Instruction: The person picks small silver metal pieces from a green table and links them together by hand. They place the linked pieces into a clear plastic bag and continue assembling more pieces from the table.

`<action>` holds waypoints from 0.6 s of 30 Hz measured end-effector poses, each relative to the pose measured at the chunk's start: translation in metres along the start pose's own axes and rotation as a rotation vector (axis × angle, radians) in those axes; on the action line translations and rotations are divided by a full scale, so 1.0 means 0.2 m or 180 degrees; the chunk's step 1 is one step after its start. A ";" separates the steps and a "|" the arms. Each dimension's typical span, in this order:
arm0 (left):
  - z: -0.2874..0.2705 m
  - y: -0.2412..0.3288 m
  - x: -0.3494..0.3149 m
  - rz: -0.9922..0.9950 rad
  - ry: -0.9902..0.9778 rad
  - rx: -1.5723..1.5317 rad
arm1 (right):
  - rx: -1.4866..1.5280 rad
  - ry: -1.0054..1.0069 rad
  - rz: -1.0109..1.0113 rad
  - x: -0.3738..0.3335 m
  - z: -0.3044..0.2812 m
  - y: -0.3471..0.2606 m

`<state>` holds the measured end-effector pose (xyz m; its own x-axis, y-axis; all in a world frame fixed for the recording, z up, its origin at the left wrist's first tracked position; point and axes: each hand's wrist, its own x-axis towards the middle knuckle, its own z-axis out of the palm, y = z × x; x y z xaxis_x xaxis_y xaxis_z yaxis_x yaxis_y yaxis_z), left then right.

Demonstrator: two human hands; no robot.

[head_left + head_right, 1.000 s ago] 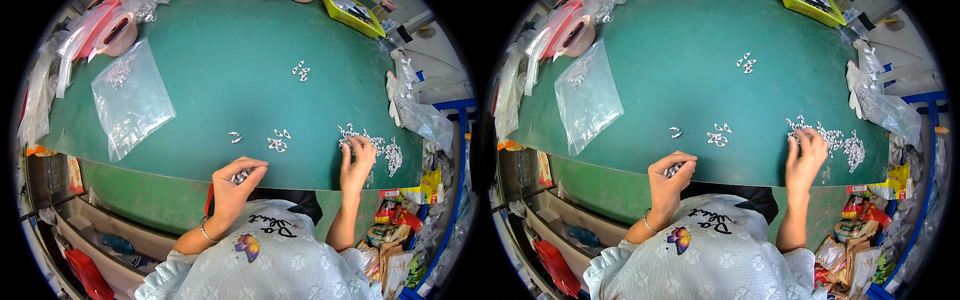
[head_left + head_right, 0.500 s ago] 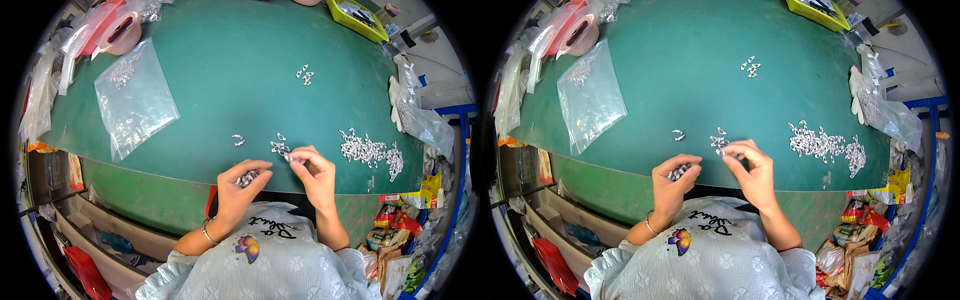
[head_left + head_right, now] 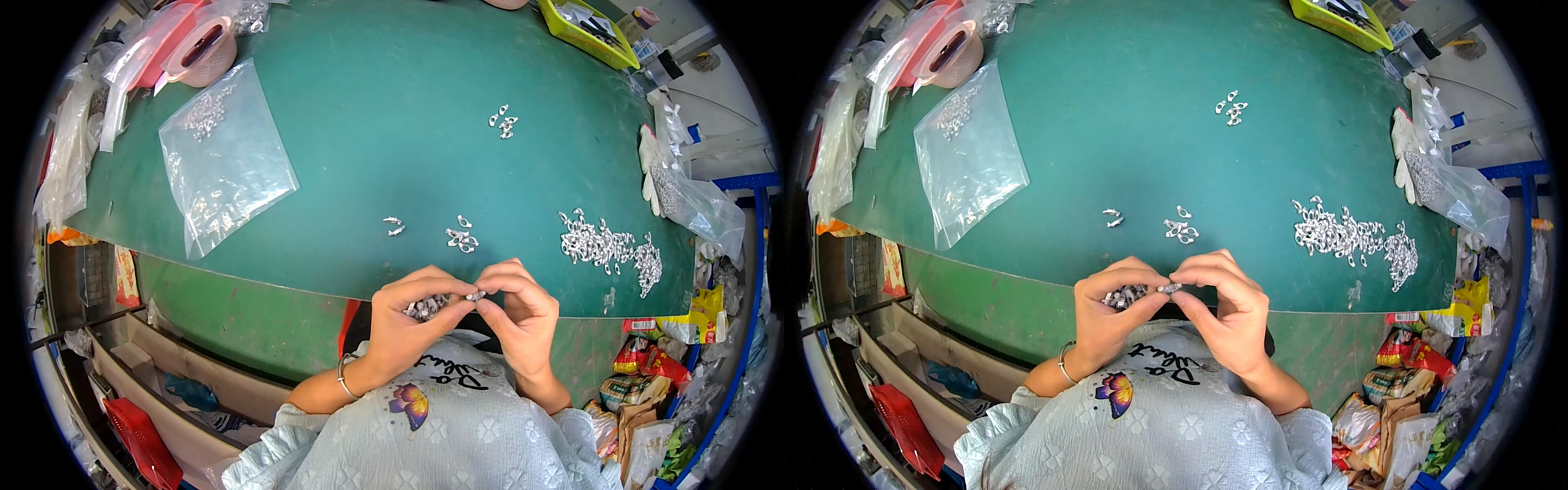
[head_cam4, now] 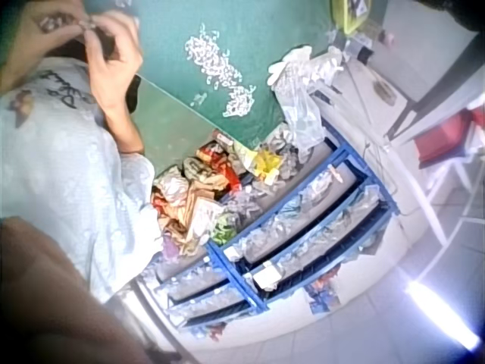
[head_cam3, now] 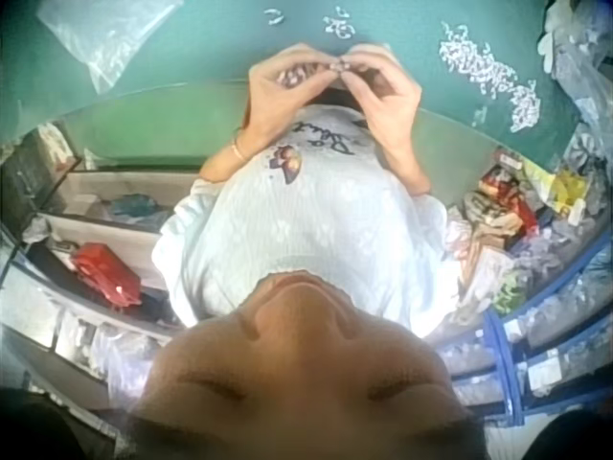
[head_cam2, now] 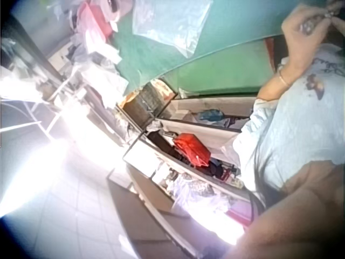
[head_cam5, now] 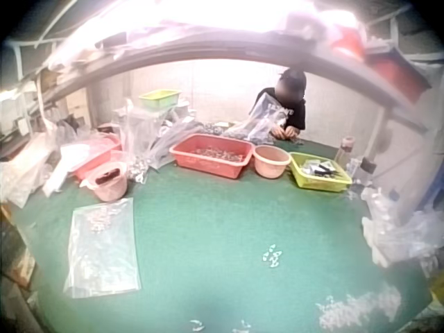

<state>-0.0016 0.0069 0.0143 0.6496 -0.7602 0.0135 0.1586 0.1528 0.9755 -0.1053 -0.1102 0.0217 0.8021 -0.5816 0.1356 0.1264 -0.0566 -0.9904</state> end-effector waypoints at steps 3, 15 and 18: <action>0.00 0.00 0.00 -0.0173 -0.0021 -0.0194 | 0.0404 0.0054 0.0106 -0.02 0.01 0.00; 0.00 -0.03 -0.02 -0.1277 -0.0292 -0.1627 | 0.0010 -0.0056 -0.0206 -0.01 0.03 -0.03; 0.00 -0.03 -0.02 -0.1280 -0.0325 -0.1621 | -0.0043 -0.0015 -0.0214 -0.01 0.03 -0.04</action>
<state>-0.0043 0.0086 0.0091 0.3963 -0.8727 -0.2852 0.7227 0.1050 0.6831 -0.1048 -0.1032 0.0290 0.7948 -0.5722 0.2020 0.1722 -0.1065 -0.9793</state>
